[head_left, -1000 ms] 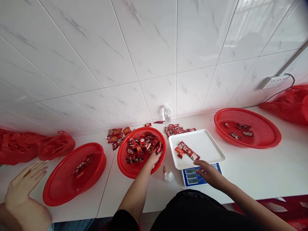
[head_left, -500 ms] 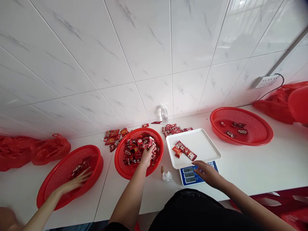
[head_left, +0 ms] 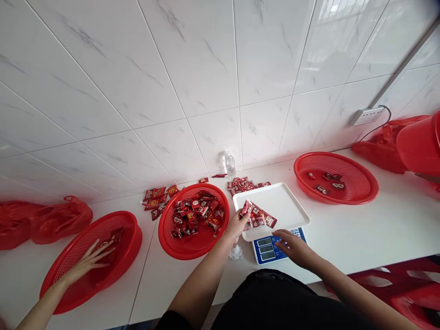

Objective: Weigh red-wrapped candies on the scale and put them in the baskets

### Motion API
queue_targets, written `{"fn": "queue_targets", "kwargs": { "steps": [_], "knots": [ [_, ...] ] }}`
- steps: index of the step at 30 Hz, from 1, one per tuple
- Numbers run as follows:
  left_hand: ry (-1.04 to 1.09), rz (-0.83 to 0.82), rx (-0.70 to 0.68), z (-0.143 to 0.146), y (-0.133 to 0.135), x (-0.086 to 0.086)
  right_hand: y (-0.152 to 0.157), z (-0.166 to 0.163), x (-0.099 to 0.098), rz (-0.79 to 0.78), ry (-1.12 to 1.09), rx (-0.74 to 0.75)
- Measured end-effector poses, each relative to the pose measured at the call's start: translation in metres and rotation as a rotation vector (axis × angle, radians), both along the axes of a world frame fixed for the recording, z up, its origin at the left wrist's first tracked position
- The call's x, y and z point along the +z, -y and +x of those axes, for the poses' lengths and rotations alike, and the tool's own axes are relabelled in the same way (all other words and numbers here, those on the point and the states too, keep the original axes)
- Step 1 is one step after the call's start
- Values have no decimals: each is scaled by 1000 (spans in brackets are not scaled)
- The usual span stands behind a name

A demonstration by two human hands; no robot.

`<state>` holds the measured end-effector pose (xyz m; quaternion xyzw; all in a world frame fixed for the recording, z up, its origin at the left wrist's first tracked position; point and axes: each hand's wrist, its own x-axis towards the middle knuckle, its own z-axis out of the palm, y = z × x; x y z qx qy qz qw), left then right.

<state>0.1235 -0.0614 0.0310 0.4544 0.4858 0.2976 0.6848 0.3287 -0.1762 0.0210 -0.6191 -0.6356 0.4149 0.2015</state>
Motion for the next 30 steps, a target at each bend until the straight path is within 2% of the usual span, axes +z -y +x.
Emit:
{"fn": "queue_targets", "kwargs": {
  "steps": [4, 10, 15, 23, 26, 30],
  "knots": [
    [-82, 54, 18, -2, -4, 0, 2, 2, -1, -5, -10, -10],
    [-222, 182, -92, -6, 3, 6, 0, 2, -2, -22, 2, -1],
    [-353, 179, -75, -12, 6, 4, -3, -1, -2, 2, 35, 28],
    [-221, 83, 66, -19, 13, -21, -20, -22, 3, 64, 162, 107],
    [-195, 62, 84, -19, 17, -21, -34, -34, 1, 73, 226, 165],
    [-234, 77, 35, -24, 23, -16, -45, -42, -5, 34, 277, 225]
  ]
}}
